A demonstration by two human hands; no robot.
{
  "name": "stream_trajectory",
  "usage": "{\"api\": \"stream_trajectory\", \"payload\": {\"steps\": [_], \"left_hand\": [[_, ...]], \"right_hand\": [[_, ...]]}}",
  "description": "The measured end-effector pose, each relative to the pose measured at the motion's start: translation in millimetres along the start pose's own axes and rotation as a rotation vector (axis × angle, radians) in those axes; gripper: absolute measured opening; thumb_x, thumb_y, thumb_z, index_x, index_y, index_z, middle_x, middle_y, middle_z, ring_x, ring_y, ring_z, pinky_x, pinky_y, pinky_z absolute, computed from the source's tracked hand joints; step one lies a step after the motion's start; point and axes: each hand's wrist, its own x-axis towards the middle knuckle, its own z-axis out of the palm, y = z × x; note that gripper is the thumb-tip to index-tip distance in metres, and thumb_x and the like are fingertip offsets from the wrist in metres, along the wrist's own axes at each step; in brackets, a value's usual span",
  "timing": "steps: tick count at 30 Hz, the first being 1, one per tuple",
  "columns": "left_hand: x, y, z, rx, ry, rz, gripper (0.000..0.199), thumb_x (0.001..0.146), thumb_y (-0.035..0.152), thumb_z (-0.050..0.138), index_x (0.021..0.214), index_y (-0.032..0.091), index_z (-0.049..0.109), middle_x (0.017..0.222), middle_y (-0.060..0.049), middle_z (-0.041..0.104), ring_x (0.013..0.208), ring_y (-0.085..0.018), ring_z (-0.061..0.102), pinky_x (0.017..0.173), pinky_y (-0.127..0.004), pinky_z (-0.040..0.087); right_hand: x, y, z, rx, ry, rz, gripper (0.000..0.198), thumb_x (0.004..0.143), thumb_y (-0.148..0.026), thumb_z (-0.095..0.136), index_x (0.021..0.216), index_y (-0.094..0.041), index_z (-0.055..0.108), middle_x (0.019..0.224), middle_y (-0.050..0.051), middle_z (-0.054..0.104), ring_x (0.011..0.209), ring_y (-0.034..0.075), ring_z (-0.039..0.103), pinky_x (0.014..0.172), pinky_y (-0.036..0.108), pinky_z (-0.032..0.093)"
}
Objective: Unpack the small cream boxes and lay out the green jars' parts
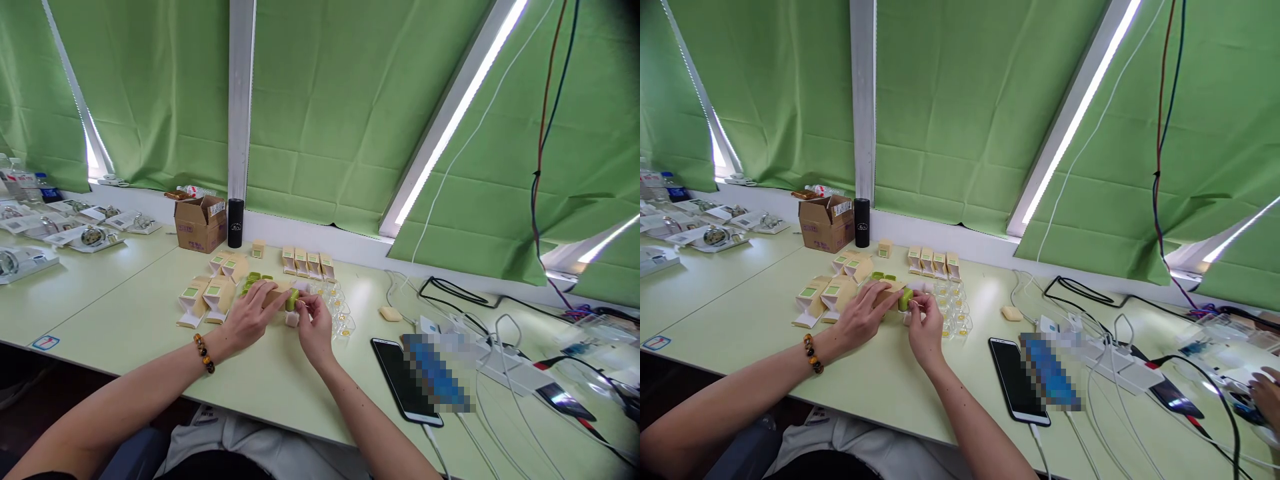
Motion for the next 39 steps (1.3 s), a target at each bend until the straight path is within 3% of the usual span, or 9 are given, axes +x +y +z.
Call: {"api": "stream_trajectory", "payload": {"steps": [4, 9, 14, 18, 23, 29, 35, 39], "left_hand": [[0, -5, 0, -0.017, 0.023, -0.074, 0.078, 0.094, 0.0, 0.044, 0.166, 0.031, 0.033, 0.139, -0.018, 0.055, 0.134, -0.035, 0.053, 0.104, -0.056, 0.057], [2, -10, 0, -0.101, 0.039, -0.161, 0.077, 0.096, 0.002, 0.044, 0.166, 0.03, 0.031, 0.137, -0.017, 0.055, 0.132, -0.033, 0.052, 0.108, -0.057, 0.055], [2, -15, 1, -0.187, 0.098, -0.193, 0.076, 0.095, 0.001, 0.046, 0.164, 0.03, 0.034, 0.139, -0.015, 0.055, 0.134, -0.032, 0.051, 0.112, -0.059, 0.052], [1, -15, 2, -0.138, 0.117, -0.168, 0.075, 0.095, 0.002, 0.047, 0.163, 0.031, 0.036, 0.137, -0.016, 0.056, 0.132, -0.033, 0.053, 0.11, -0.06, 0.053], [-2, -10, 3, -0.079, 0.084, -0.064, 0.076, 0.095, 0.0, 0.048, 0.163, 0.032, 0.036, 0.138, -0.016, 0.055, 0.132, -0.033, 0.053, 0.106, -0.055, 0.056], [-2, -7, 3, -0.066, 0.075, 0.008, 0.078, 0.092, -0.001, 0.049, 0.163, 0.03, 0.038, 0.137, -0.016, 0.056, 0.133, -0.033, 0.052, 0.106, -0.055, 0.056], [-1, -4, 2, -0.058, 0.048, -0.045, 0.071, 0.094, 0.005, 0.053, 0.16, 0.028, 0.042, 0.134, -0.017, 0.057, 0.127, -0.034, 0.054, 0.099, -0.053, 0.058], [0, -7, 1, -0.06, 0.027, -0.126, 0.067, 0.095, 0.005, 0.052, 0.158, 0.027, 0.045, 0.134, -0.017, 0.057, 0.126, -0.033, 0.054, 0.102, -0.053, 0.056]], "right_hand": [[5, 6, -1, 0.127, 0.05, 0.073, 0.029, 0.094, -0.051, 0.066, 0.094, -0.023, 0.061, 0.092, 0.006, 0.072, 0.084, 0.022, 0.069, 0.078, 0.038, 0.059], [11, 5, -9, 0.175, 0.05, 0.118, 0.035, 0.093, -0.057, 0.068, 0.097, -0.023, 0.061, 0.095, 0.007, 0.073, 0.084, 0.023, 0.071, 0.074, 0.039, 0.062], [9, -6, -12, 0.157, 0.049, 0.049, 0.033, 0.095, -0.056, 0.067, 0.097, -0.024, 0.059, 0.1, 0.009, 0.075, 0.088, 0.023, 0.071, 0.077, 0.038, 0.06], [3, -19, -9, 0.186, -0.063, -0.037, 0.031, 0.099, -0.056, 0.061, 0.097, -0.026, 0.054, 0.1, 0.008, 0.073, 0.086, 0.022, 0.069, 0.077, 0.037, 0.059], [-1, -25, -9, 0.138, -0.251, 0.003, 0.035, 0.104, -0.061, 0.049, 0.095, -0.028, 0.048, 0.082, -0.001, 0.058, 0.07, 0.018, 0.054, 0.062, 0.029, 0.051], [2, -17, -8, 0.165, -0.385, 0.013, 0.04, 0.101, -0.066, 0.05, 0.09, -0.027, 0.046, 0.082, -0.001, 0.056, 0.073, 0.018, 0.054, 0.067, 0.032, 0.053], [-2, -14, 0, 0.212, -0.293, 0.024, 0.038, 0.098, -0.063, 0.059, 0.092, -0.027, 0.051, 0.098, 0.005, 0.07, 0.086, 0.021, 0.066, 0.077, 0.036, 0.058], [2, -18, -8, 0.231, -0.186, 0.035, 0.033, 0.098, -0.058, 0.063, 0.095, -0.026, 0.055, 0.107, 0.007, 0.073, 0.089, 0.021, 0.069, 0.082, 0.038, 0.059]]}}
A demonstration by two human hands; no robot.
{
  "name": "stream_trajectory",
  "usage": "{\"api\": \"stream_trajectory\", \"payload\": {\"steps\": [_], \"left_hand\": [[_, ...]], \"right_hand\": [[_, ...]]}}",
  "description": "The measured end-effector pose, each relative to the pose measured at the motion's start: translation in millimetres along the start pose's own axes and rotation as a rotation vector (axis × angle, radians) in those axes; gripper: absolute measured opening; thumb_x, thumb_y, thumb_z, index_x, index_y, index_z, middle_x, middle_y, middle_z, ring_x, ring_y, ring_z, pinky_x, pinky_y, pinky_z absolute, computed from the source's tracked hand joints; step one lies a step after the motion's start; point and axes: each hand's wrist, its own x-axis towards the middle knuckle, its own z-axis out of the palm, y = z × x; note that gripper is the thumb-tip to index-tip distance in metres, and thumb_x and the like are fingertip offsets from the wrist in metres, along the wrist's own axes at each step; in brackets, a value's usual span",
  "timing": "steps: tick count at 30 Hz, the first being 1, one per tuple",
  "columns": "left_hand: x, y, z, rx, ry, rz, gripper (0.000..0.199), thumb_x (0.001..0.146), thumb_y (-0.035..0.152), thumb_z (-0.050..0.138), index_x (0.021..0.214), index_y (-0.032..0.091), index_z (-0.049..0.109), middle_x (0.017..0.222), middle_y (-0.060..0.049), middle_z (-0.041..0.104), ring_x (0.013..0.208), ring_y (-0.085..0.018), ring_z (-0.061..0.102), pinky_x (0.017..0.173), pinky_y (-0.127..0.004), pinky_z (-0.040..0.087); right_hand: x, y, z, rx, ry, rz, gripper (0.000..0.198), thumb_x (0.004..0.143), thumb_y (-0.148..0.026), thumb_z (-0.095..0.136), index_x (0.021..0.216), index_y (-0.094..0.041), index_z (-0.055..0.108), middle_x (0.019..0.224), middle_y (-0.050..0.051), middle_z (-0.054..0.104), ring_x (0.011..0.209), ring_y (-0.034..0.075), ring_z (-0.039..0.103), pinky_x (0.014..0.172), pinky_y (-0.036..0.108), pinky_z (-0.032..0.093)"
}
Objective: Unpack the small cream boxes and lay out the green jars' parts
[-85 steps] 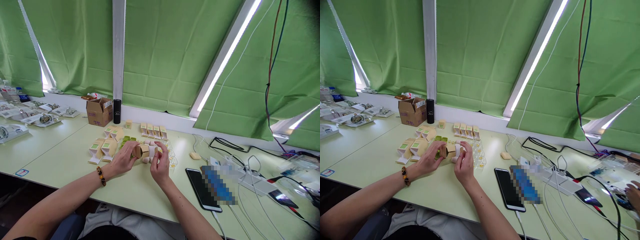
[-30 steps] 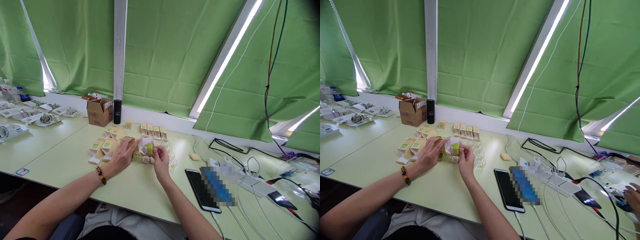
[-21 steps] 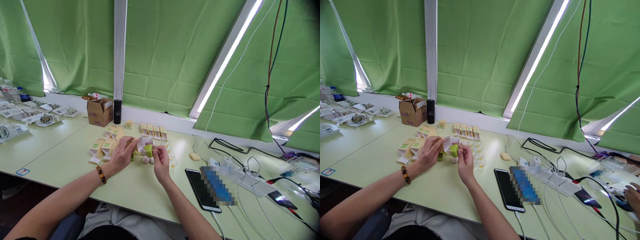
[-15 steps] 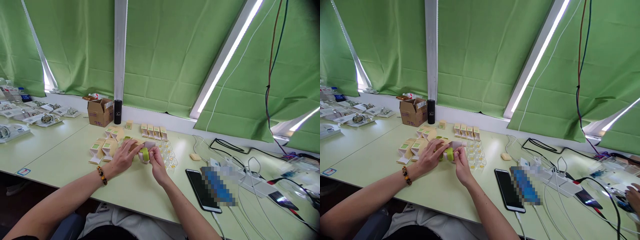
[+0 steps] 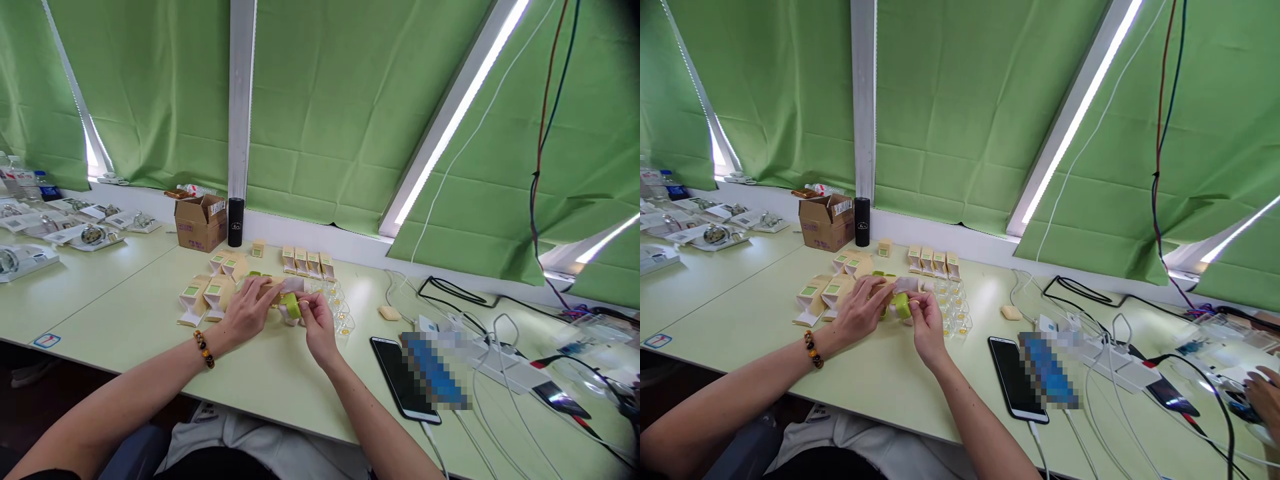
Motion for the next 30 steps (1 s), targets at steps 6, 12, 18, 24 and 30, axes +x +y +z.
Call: {"api": "stream_trajectory", "payload": {"steps": [6, 12, 18, 24, 30], "left_hand": [[6, -16, -1, -0.031, 0.013, -0.234, 0.065, 0.094, 0.009, 0.056, 0.156, 0.026, 0.047, 0.133, -0.015, 0.057, 0.128, -0.033, 0.052, 0.103, -0.051, 0.055], [7, -18, -1, -0.131, 0.078, -0.28, 0.068, 0.094, 0.014, 0.058, 0.159, 0.026, 0.042, 0.132, -0.014, 0.058, 0.126, -0.032, 0.054, 0.109, -0.052, 0.05], [6, -14, 0, -0.184, 0.098, -0.277, 0.071, 0.094, 0.015, 0.06, 0.161, 0.028, 0.04, 0.132, -0.014, 0.058, 0.126, -0.032, 0.054, 0.109, -0.052, 0.05], [6, -16, 0, -0.239, 0.116, -0.301, 0.066, 0.096, 0.017, 0.061, 0.159, 0.027, 0.042, 0.135, -0.014, 0.058, 0.127, -0.031, 0.054, 0.108, -0.051, 0.05], [8, -15, 1, -0.415, 0.156, -0.369, 0.063, 0.096, 0.022, 0.065, 0.156, 0.028, 0.046, 0.143, -0.013, 0.058, 0.134, -0.029, 0.054, 0.111, -0.049, 0.051]], "right_hand": [[9, -34, -33, -0.3, -0.267, 0.058, 0.022, 0.102, -0.042, 0.059, 0.089, -0.024, 0.056, 0.11, 0.008, 0.074, 0.097, 0.021, 0.069, 0.082, 0.034, 0.054], [0, -45, -30, -0.797, -0.644, 0.085, 0.013, 0.095, -0.012, 0.055, 0.091, -0.023, 0.059, 0.092, 0.003, 0.074, 0.082, 0.018, 0.063, 0.072, 0.029, 0.043], [-1, -54, -26, -0.833, -0.718, 0.114, 0.013, 0.088, -0.01, 0.063, 0.085, -0.023, 0.062, 0.103, 0.003, 0.078, 0.091, 0.02, 0.069, 0.074, 0.029, 0.045], [8, -57, -34, -0.53, -0.532, 0.113, 0.011, 0.098, -0.021, 0.055, 0.088, -0.024, 0.059, 0.106, 0.004, 0.078, 0.091, 0.018, 0.07, 0.072, 0.029, 0.049], [11, -33, -29, -0.713, -0.516, -0.056, 0.015, 0.099, -0.015, 0.055, 0.095, -0.024, 0.067, 0.104, 0.004, 0.077, 0.095, 0.021, 0.069, 0.085, 0.035, 0.05]]}}
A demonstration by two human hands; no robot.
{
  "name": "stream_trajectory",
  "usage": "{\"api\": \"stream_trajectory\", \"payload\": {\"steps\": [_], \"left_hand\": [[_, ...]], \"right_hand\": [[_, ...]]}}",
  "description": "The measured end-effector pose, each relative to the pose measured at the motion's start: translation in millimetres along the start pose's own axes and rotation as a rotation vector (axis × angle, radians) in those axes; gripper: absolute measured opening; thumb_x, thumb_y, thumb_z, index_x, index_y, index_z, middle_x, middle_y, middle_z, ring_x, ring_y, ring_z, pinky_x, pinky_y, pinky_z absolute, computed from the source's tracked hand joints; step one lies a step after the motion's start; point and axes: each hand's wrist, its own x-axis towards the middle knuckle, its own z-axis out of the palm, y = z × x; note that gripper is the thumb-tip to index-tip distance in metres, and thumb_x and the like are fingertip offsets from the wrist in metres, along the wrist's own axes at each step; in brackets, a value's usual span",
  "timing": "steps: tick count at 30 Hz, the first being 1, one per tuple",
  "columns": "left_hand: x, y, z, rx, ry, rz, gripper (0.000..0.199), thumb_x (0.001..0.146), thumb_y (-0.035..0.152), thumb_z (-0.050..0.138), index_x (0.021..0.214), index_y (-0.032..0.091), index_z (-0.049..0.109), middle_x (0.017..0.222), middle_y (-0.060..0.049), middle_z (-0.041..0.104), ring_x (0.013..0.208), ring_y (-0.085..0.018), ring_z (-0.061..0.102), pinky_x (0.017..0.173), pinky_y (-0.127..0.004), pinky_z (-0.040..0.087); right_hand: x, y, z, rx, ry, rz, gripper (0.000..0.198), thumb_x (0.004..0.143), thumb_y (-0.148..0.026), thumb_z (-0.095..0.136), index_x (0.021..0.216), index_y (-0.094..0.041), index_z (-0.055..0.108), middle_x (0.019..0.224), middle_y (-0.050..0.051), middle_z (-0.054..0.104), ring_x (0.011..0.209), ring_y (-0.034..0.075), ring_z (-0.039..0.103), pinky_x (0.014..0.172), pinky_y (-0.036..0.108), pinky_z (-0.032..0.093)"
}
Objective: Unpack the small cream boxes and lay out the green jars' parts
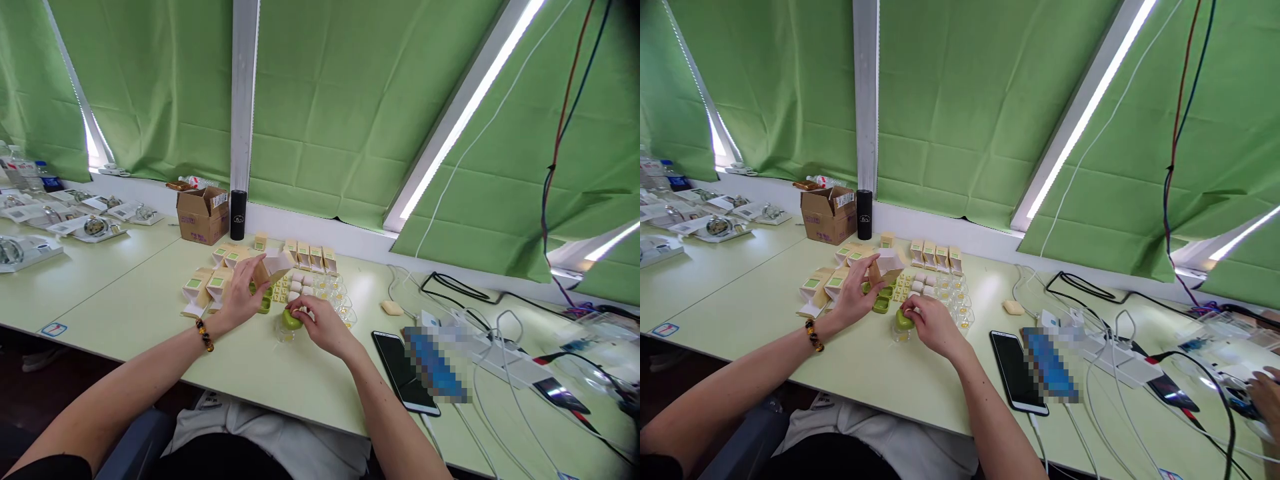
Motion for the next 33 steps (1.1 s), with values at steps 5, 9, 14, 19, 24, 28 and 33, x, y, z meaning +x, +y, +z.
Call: {"api": "stream_trajectory", "payload": {"steps": [5, 9, 14, 19, 24, 28, 33], "left_hand": [[0, 1, 3, -0.248, -0.018, -0.166, 0.062, 0.097, 0.032, 0.066, 0.156, 0.026, 0.047, 0.146, -0.014, 0.056, 0.131, -0.028, 0.056, 0.092, -0.038, 0.062], [2, -1, 6, -0.478, -0.042, -0.269, 0.065, 0.096, 0.04, 0.07, 0.155, 0.022, 0.047, 0.138, -0.015, 0.061, 0.126, -0.027, 0.06, 0.091, -0.037, 0.062], [4, -1, 7, -0.867, -0.108, -0.442, 0.072, 0.095, 0.047, 0.071, 0.156, 0.023, 0.042, 0.137, -0.014, 0.066, 0.125, -0.029, 0.065, 0.101, -0.044, 0.059], [4, 0, 4, -1.109, -0.2, -0.599, 0.064, 0.093, 0.05, 0.072, 0.149, 0.028, 0.05, 0.136, -0.012, 0.068, 0.117, -0.031, 0.07, 0.091, -0.046, 0.063], [5, 4, 3, -1.18, -0.229, -0.601, 0.052, 0.094, 0.049, 0.072, 0.138, 0.026, 0.058, 0.135, -0.012, 0.069, 0.109, -0.028, 0.073, 0.085, -0.045, 0.064], [5, 4, 3, -1.18, -0.252, -0.614, 0.049, 0.095, 0.051, 0.069, 0.136, 0.026, 0.059, 0.132, -0.013, 0.07, 0.107, -0.028, 0.073, 0.084, -0.047, 0.063], [2, 2, 3, -1.198, -0.287, -0.662, 0.054, 0.092, 0.053, 0.073, 0.138, 0.025, 0.062, 0.128, -0.013, 0.072, 0.101, -0.026, 0.072, 0.082, -0.04, 0.061]], "right_hand": [[1, 4, 8, -0.098, -0.042, -0.017, 0.02, 0.1, -0.01, 0.054, 0.097, -0.024, 0.068, 0.101, 0.004, 0.077, 0.094, 0.02, 0.068, 0.083, 0.032, 0.049], [1, 5, 11, -0.2, -0.059, -0.008, 0.021, 0.1, -0.008, 0.055, 0.099, -0.023, 0.069, 0.099, 0.004, 0.076, 0.093, 0.02, 0.068, 0.081, 0.03, 0.048], [0, 4, 14, -0.277, -0.095, 0.012, 0.018, 0.1, -0.011, 0.057, 0.1, -0.022, 0.071, 0.098, 0.005, 0.076, 0.093, 0.02, 0.068, 0.08, 0.028, 0.046], [0, 0, 14, -0.325, -0.104, 0.057, 0.018, 0.099, -0.01, 0.058, 0.1, -0.022, 0.071, 0.097, 0.004, 0.074, 0.089, 0.019, 0.066, 0.075, 0.027, 0.042], [0, -1, 15, -0.395, -0.11, 0.028, 0.016, 0.098, -0.011, 0.058, 0.097, -0.021, 0.071, 0.094, 0.006, 0.074, 0.085, 0.02, 0.065, 0.071, 0.029, 0.038], [-2, -2, 16, -0.366, -0.113, 0.012, 0.011, 0.094, -0.015, 0.063, 0.099, -0.022, 0.07, 0.095, 0.006, 0.075, 0.087, 0.022, 0.067, 0.073, 0.031, 0.04], [-1, -4, 14, -0.128, 0.091, 0.042, 0.017, 0.093, -0.025, 0.065, 0.111, -0.024, 0.068, 0.107, 0.007, 0.075, 0.096, 0.024, 0.067, 0.082, 0.035, 0.047]]}}
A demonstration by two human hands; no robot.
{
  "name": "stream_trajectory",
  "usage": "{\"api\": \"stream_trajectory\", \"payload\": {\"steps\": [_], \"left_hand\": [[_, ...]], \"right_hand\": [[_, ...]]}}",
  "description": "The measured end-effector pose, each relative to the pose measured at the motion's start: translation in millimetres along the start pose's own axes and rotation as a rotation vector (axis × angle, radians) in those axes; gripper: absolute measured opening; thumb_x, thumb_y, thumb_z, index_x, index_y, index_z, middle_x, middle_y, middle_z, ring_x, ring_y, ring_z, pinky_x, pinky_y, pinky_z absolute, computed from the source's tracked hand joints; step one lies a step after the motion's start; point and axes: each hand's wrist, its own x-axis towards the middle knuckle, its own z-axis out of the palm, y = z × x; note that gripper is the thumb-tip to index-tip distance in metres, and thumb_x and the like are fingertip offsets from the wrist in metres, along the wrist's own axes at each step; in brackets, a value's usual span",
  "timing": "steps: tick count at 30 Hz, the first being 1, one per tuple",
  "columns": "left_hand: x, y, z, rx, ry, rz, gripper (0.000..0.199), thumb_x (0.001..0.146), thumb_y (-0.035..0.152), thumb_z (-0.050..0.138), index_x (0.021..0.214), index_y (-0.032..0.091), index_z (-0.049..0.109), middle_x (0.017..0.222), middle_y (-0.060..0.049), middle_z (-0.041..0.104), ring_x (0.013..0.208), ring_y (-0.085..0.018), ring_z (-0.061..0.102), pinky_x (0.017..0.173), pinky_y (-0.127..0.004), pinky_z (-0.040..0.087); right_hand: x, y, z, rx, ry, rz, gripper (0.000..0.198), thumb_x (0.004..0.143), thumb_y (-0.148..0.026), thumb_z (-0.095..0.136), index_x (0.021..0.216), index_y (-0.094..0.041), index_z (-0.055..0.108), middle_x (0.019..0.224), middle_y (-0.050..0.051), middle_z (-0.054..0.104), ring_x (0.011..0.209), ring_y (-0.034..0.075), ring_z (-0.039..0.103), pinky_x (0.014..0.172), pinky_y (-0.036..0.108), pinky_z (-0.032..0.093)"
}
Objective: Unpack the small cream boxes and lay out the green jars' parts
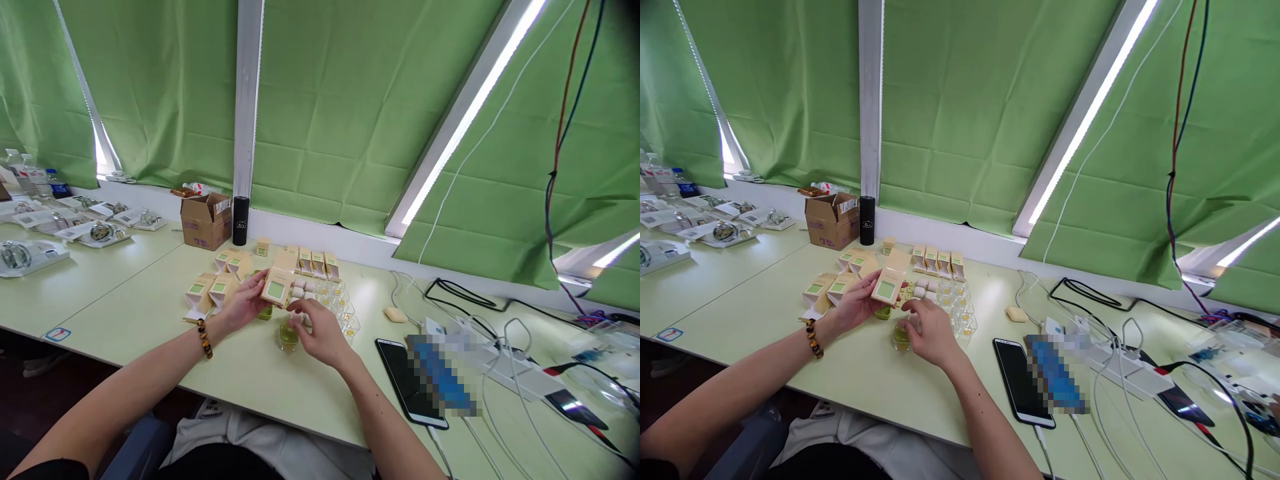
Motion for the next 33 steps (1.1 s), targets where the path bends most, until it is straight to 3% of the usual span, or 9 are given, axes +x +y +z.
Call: {"api": "stream_trajectory", "payload": {"steps": [2, 5, 9, 12, 15, 21, 26, 33], "left_hand": [[-1, -1, -1, -0.001, -0.011, -0.029, 0.056, 0.091, 0.052, 0.075, 0.139, 0.025, 0.063, 0.127, -0.012, 0.072, 0.1, -0.024, 0.072, 0.081, -0.036, 0.059], [-4, -4, 0, 0.021, -0.033, -0.065, 0.058, 0.09, 0.053, 0.077, 0.14, 0.027, 0.064, 0.126, -0.011, 0.072, 0.096, -0.021, 0.071, 0.076, -0.03, 0.056], [-7, -8, 6, 0.114, -0.074, -0.069, 0.064, 0.092, 0.057, 0.073, 0.148, 0.032, 0.058, 0.115, -0.007, 0.073, 0.085, -0.016, 0.068, 0.068, -0.025, 0.051], [-8, -7, 12, 0.209, -0.08, -0.019, 0.066, 0.096, 0.062, 0.065, 0.153, 0.032, 0.05, 0.112, -0.006, 0.074, 0.086, -0.018, 0.069, 0.071, -0.027, 0.052], [-9, -3, 16, 0.259, -0.088, 0.075, 0.064, 0.097, 0.06, 0.065, 0.151, 0.028, 0.05, 0.13, -0.013, 0.071, 0.103, -0.024, 0.071, 0.085, -0.034, 0.056], [-13, -6, 16, 0.322, -0.168, 0.157, 0.06, 0.097, 0.04, 0.071, 0.152, 0.029, 0.049, 0.152, -0.016, 0.058, 0.133, -0.029, 0.062, 0.108, -0.042, 0.052], [-8, -18, 11, 0.4, -0.124, 0.195, 0.06, 0.098, 0.035, 0.068, 0.153, 0.027, 0.046, 0.155, -0.017, 0.053, 0.141, -0.03, 0.055, 0.111, -0.044, 0.051], [-2, -18, 11, 0.367, -0.047, 0.238, 0.055, 0.098, 0.038, 0.067, 0.146, 0.025, 0.044, 0.146, -0.016, 0.057, 0.125, -0.025, 0.062, 0.095, -0.035, 0.056]], "right_hand": [[2, 0, 0, 0.209, 0.093, 0.067, 0.017, 0.098, -0.033, 0.061, 0.11, -0.024, 0.068, 0.109, 0.008, 0.075, 0.094, 0.023, 0.067, 0.081, 0.036, 0.049], [6, 0, 6, 0.534, 0.137, 0.15, 0.035, 0.099, -0.052, 0.06, 0.12, -0.025, 0.068, 0.109, 0.008, 0.076, 0.087, 0.022, 0.067, 0.075, 0.035, 0.052], [10, 2, 18, 0.807, 0.109, 0.189, 0.055, 0.087, -0.069, 0.071, 0.119, -0.026, 0.07, 0.104, 0.007, 0.074, 0.084, 0.022, 0.067, 0.075, 0.035, 0.055], [12, 2, 22, 0.943, 0.126, 0.243, 0.055, 0.078, -0.069, 0.079, 0.112, -0.026, 0.071, 0.104, 0.006, 0.075, 0.091, 0.024, 0.069, 0.079, 0.035, 0.058], [12, 4, 21, 0.992, 0.221, 0.273, 0.053, 0.077, -0.064, 0.084, 0.109, -0.025, 0.07, 0.103, 0.006, 0.075, 0.09, 0.022, 0.069, 0.076, 0.032, 0.056], [16, 12, 23, 1.02, 0.322, 0.342, 0.056, 0.076, -0.063, 0.085, 0.112, -0.023, 0.067, 0.085, 0.001, 0.073, 0.065, 0.015, 0.061, 0.064, 0.029, 0.052], [28, 14, 29, 1.038, 0.297, 0.38, 0.06, 0.072, -0.064, 0.087, 0.108, -0.022, 0.065, 0.083, 0.001, 0.076, 0.057, 0.012, 0.059, 0.059, 0.029, 0.05], [42, 12, 32, 1.031, 0.266, 0.353, 0.059, 0.072, -0.062, 0.088, 0.11, -0.022, 0.066, 0.085, 0.003, 0.078, 0.068, 0.017, 0.068, 0.059, 0.028, 0.05]]}}
